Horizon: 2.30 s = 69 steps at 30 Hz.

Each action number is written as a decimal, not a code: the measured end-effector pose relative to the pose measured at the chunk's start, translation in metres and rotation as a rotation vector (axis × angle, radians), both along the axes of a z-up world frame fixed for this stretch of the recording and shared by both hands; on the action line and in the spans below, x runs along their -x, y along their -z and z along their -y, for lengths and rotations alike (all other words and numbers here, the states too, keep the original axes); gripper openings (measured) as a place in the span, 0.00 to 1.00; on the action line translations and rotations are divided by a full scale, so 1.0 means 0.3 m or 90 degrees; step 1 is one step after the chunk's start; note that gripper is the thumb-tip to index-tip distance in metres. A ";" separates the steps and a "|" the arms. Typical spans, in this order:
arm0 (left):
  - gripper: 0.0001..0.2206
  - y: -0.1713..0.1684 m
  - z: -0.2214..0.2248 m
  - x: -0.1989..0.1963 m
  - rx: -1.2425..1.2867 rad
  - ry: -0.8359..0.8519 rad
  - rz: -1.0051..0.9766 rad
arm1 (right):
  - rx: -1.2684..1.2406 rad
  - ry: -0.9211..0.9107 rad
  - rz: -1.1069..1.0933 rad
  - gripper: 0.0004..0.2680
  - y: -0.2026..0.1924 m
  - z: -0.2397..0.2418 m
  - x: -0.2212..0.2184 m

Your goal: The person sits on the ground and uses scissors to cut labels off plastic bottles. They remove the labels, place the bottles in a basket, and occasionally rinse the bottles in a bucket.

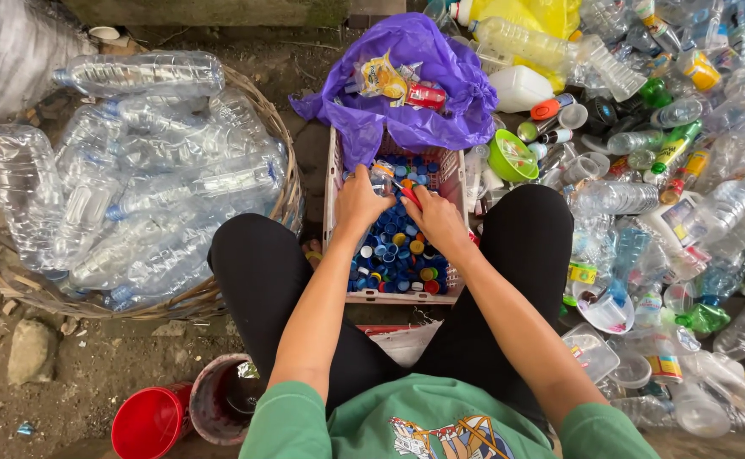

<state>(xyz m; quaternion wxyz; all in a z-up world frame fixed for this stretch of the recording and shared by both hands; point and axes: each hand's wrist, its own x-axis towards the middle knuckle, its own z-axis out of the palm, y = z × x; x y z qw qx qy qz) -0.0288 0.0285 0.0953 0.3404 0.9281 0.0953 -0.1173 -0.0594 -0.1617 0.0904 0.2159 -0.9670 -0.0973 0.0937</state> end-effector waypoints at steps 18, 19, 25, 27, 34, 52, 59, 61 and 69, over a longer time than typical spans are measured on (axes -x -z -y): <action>0.25 -0.186 -0.049 0.015 0.120 -0.044 -0.008 | 0.290 -0.372 0.502 0.14 -0.002 0.151 -0.465; 0.25 -0.200 -0.051 0.024 0.122 -0.047 -0.010 | 0.290 -0.376 0.501 0.14 0.008 0.160 -0.474; 0.28 -0.280 -0.132 0.094 0.279 -0.048 0.077 | 0.335 0.011 0.018 0.19 -0.226 0.370 -0.487; 0.26 -0.239 -0.212 0.098 0.225 -0.094 0.052 | 0.454 0.024 0.096 0.26 0.013 0.755 -0.765; 0.23 -0.090 0.021 0.035 0.471 -0.157 0.059 | 0.334 -0.051 0.213 0.21 -0.148 0.345 -0.385; 0.22 0.013 0.070 0.048 0.396 -0.090 0.020 | -0.797 0.279 -0.147 0.13 -0.106 -0.021 -0.090; 0.17 -0.020 0.019 0.046 0.773 -0.073 -0.104 | -0.870 0.322 -0.222 0.09 -0.111 -0.014 -0.097; 0.16 -0.069 0.011 0.064 0.820 -0.053 -0.148 | -0.880 0.325 -0.230 0.08 -0.085 -0.006 -0.106; 0.18 -0.030 -0.010 0.061 0.865 0.161 -0.314 | -0.802 0.357 -0.097 0.06 -0.119 0.004 -0.120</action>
